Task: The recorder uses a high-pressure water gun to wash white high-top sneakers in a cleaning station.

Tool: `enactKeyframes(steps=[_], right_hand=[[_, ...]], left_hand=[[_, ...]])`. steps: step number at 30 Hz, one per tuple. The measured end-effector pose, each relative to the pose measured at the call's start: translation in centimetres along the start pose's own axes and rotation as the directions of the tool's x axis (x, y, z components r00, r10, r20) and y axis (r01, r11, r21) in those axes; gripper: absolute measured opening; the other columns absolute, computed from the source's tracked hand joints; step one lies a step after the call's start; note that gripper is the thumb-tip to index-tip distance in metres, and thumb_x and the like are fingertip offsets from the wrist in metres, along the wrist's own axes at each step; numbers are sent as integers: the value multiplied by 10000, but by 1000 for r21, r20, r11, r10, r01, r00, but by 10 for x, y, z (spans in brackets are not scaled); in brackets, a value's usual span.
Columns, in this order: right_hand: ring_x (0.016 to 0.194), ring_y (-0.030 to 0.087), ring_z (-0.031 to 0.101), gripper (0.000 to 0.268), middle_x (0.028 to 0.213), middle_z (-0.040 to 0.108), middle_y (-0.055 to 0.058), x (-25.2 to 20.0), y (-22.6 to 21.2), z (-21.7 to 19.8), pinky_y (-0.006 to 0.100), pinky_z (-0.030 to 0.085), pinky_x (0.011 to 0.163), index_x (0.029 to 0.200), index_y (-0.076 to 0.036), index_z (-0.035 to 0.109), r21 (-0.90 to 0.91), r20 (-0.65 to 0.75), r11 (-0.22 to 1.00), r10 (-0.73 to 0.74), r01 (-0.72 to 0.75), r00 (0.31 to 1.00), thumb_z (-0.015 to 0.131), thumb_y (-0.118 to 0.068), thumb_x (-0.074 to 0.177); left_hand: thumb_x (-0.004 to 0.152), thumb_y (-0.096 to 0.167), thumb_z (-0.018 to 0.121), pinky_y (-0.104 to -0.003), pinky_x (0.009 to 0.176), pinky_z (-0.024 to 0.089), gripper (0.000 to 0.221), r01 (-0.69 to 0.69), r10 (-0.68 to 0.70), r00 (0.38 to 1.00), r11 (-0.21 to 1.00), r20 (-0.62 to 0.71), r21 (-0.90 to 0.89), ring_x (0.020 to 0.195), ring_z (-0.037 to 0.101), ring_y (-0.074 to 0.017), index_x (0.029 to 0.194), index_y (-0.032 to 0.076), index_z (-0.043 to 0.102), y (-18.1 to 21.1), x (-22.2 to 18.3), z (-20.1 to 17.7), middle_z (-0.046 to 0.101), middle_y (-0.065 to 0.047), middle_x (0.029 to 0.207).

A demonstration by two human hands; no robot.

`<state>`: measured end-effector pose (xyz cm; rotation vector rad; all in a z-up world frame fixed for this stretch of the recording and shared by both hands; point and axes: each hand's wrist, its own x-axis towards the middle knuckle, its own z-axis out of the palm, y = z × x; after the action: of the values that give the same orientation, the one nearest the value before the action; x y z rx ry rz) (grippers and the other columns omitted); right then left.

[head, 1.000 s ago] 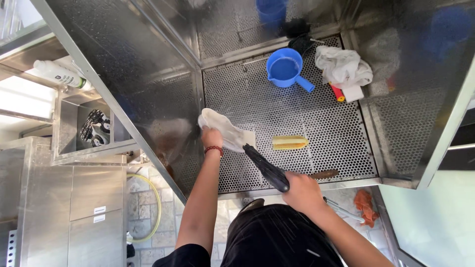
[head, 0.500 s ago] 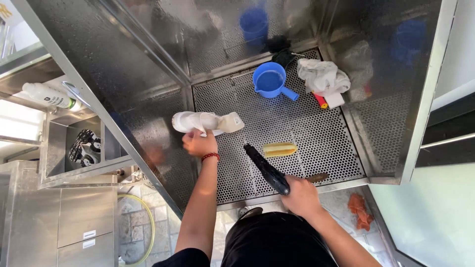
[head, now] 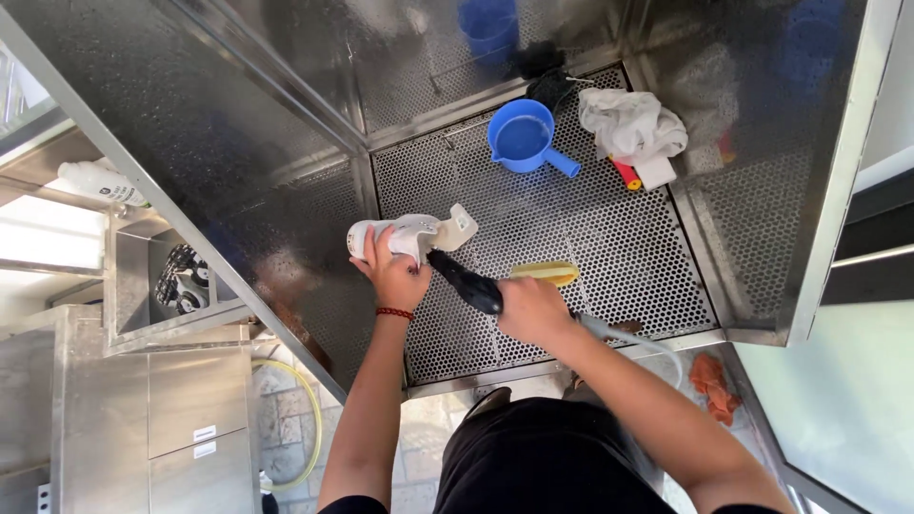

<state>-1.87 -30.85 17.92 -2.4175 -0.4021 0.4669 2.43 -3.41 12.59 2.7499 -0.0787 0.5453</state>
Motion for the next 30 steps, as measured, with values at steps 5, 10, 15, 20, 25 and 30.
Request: enactKeyframes(steps=[5,10,15,20,25,30], right_hand=[[832,410,715,227,841,730,204,27,-5,-15,534,567,793,922,-83,713,63,-49,996,-56,59,997,642,-117,709],[830,417,711,214,835,726,204,31,2,-22,534,564,803,912,-85,736,120,-54,992,-40,46,998,637,-128,727],[749,380,747,222,757,728,216,40,19,-12,467,582,776,907,-4,719,374,18,927,20,-25,1000,642,-105,724],[673,324,730,230,710,718,181,50,34,4,440,567,700,878,21,722,476,-23,879,-24,32,999,712,-143,717],[556,245,690,200,648,697,126,42,41,3,410,552,586,863,-6,699,591,92,795,106,-140,990,745,-146,726],[539,167,675,123,624,698,70,41,69,28,313,530,522,792,-12,722,760,62,650,-54,-12,997,702,-60,680]], left_hand=[[600,147,863,-860,1101,-1,270,-22,20,998,999,64,33,1539,205,-407,502,71,623,13,8,-6,453,-94,1529],[618,161,878,-841,1127,-1,265,-96,95,993,995,69,6,1541,199,-400,539,83,638,12,12,-8,463,-68,1517],[587,149,873,-825,1125,-11,257,16,-15,990,1000,141,-2,1538,172,-390,520,80,635,9,7,-13,443,-76,1539],[638,132,856,-796,1150,28,266,-41,43,997,998,56,-40,1535,245,-405,547,65,616,-11,3,-12,484,-76,1515],[881,67,689,-638,1283,275,190,-138,100,981,964,-169,-227,1527,503,-326,978,64,525,-39,0,-1,588,-69,1507],[1007,59,584,-548,1054,385,324,29,-71,973,982,-221,-188,1250,522,-328,1330,82,597,-33,15,-1,561,-133,1311]])
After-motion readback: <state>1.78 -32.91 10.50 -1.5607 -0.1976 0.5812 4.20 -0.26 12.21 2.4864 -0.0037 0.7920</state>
